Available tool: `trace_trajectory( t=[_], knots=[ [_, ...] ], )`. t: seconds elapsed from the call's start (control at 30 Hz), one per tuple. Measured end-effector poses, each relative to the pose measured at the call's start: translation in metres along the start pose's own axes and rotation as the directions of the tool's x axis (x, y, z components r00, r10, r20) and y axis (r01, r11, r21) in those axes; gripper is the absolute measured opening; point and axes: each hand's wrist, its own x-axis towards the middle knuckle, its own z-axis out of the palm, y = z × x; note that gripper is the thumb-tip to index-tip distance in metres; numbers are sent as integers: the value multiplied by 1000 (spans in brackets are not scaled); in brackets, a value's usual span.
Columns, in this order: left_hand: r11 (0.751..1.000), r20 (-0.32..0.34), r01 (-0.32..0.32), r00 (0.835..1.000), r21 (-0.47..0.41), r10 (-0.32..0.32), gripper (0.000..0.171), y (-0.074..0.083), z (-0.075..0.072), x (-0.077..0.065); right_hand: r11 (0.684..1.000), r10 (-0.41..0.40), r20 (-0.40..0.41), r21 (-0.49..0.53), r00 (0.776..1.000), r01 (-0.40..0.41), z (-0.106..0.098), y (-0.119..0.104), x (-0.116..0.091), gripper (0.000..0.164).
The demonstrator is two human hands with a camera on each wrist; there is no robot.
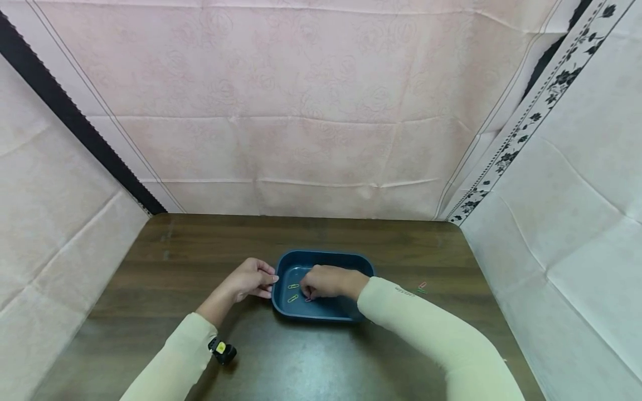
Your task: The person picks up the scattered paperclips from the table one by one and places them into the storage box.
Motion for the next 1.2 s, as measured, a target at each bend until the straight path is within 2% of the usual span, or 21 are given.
trace_trajectory(
  t=[0.43,0.8,1.2],
  knots=[
    [1000,-9,1,1000,6,-1,18,0,0,0,999,34,21,-31,999,-33,1,-4,6,6],
    [1000,-11,-7,1000,12,7,20,-2,1,0,999,23,22,-27,999,-23,3,-2,2,7],
    [1000,-17,-2,1000,20,2,21,-2,1,-1,1000,9,-33,14,999,-9,-5,-6,-9,5]
  ],
)
